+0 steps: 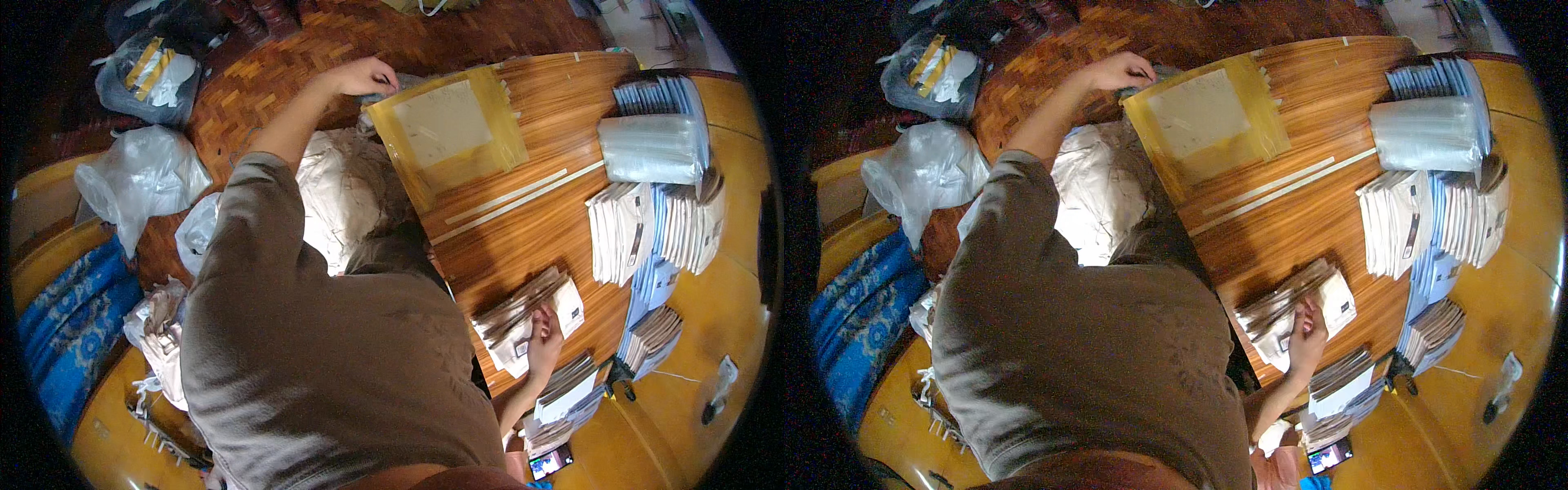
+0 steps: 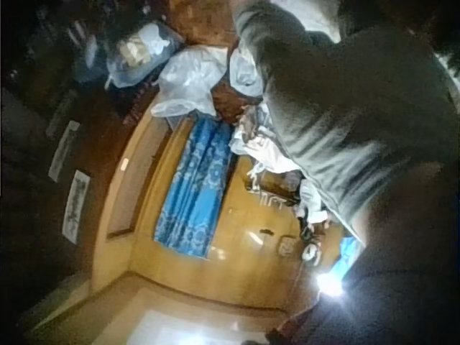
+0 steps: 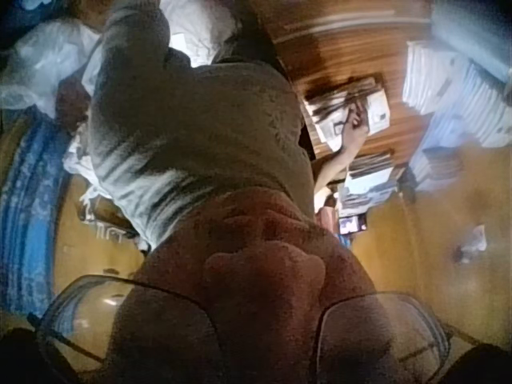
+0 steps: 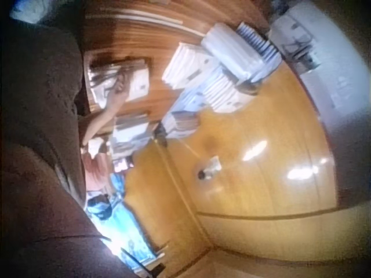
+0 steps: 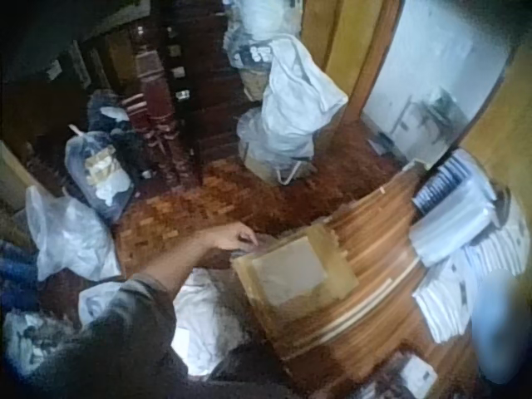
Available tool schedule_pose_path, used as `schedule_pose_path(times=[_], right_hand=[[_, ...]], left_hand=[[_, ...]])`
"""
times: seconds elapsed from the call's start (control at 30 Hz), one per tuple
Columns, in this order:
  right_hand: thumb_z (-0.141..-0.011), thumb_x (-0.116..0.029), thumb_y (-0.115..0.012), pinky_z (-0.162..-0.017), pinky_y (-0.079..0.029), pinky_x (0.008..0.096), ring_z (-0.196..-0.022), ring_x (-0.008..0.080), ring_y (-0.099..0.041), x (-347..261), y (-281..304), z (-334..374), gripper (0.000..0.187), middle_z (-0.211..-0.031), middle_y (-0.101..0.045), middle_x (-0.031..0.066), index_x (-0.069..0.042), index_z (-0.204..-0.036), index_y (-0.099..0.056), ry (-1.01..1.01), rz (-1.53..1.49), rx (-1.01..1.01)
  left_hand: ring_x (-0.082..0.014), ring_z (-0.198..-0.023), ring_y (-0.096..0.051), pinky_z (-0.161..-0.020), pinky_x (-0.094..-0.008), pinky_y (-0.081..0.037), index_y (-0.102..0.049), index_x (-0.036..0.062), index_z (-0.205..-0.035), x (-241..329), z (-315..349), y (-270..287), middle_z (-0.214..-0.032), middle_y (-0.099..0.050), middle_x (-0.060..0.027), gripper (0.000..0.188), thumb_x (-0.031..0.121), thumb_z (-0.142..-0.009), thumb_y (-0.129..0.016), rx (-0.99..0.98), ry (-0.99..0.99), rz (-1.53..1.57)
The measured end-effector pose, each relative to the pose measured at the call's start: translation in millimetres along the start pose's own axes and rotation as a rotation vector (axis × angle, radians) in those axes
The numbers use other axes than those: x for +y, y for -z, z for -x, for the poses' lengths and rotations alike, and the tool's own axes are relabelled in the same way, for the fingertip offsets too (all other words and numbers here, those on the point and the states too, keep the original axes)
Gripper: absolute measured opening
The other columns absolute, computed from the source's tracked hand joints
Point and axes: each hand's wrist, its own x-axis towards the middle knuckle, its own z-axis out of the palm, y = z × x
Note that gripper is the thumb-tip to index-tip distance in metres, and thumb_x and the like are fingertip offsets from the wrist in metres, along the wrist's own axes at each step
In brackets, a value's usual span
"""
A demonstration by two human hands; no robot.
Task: The person sorts through garment pieces on a table and from a bag on the floor, picking up and examining various straps and fabric items.
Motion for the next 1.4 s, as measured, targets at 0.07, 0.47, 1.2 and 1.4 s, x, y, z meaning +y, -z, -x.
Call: schedule_pose_path(times=[0.07, 0.47, 1.2, 1.4], right_hand=[[-0.103, -0.023, -0.065, -0.075, -0.054, 0.0321, -0.091, 0.0181, -0.069, -9.7, 1.0, 0.5, 0.035, -0.107, -0.075, 0.0138, 0.000, -0.130, -0.067, 0.005, 0.057, -0.003], [-0.104, -0.029, -0.064, -0.082, -0.052, 0.0290, -0.095, 0.0150, -0.067, 2.3, -3.6, 6.0, 0.040, -0.110, -0.074, 0.0106, 0.001, -0.131, -0.065, -0.064, -0.022, -0.025], [-0.105, -0.030, -0.062, -0.080, -0.050, 0.0334, -0.092, 0.0164, -0.066, 1.0, 5.8, -4.6, 0.042, -0.108, -0.076, 0.0131, 0.002, -0.133, -0.061, -0.015, 0.025, -0.133], [-0.105, -0.024, -0.062, -0.078, -0.050, 0.0320, -0.089, 0.0162, -0.066, 14.3, 1.9, 0.3, 0.035, -0.107, -0.076, 0.0119, 0.001, -0.129, -0.065, 0.017, -0.010, -0.095]], left_hand=[[-0.0271, -0.115, -0.069, -0.100, -0.0380, -0.053, -0.074, 0.0057, -0.116, -1.5, -15.7, -20.3, -0.115, -0.074, -0.0170, 0.031, 0.030, -0.102, -0.061, 0.014, 0.096, -0.168], [-0.0349, -0.110, -0.071, -0.092, -0.0481, -0.057, -0.075, 0.0110, -0.120, -23.1, -90.6, -52.5, -0.117, -0.074, -0.0149, 0.031, 0.023, -0.092, -0.067, -0.253, 0.292, -0.969], [-0.0300, -0.106, -0.071, -0.096, -0.0396, -0.055, -0.073, 0.0095, -0.120, -33.0, 48.1, 34.2, -0.114, -0.075, -0.0157, 0.034, 0.028, -0.091, -0.074, 0.589, 0.017, -0.031], [-0.0169, -0.104, -0.067, -0.094, -0.0350, -0.054, -0.073, 0.0057, -0.117, 23.5, 37.6, 3.2, -0.107, -0.076, -0.0066, 0.027, 0.017, -0.092, -0.069, 0.600, -0.125, 0.194]])
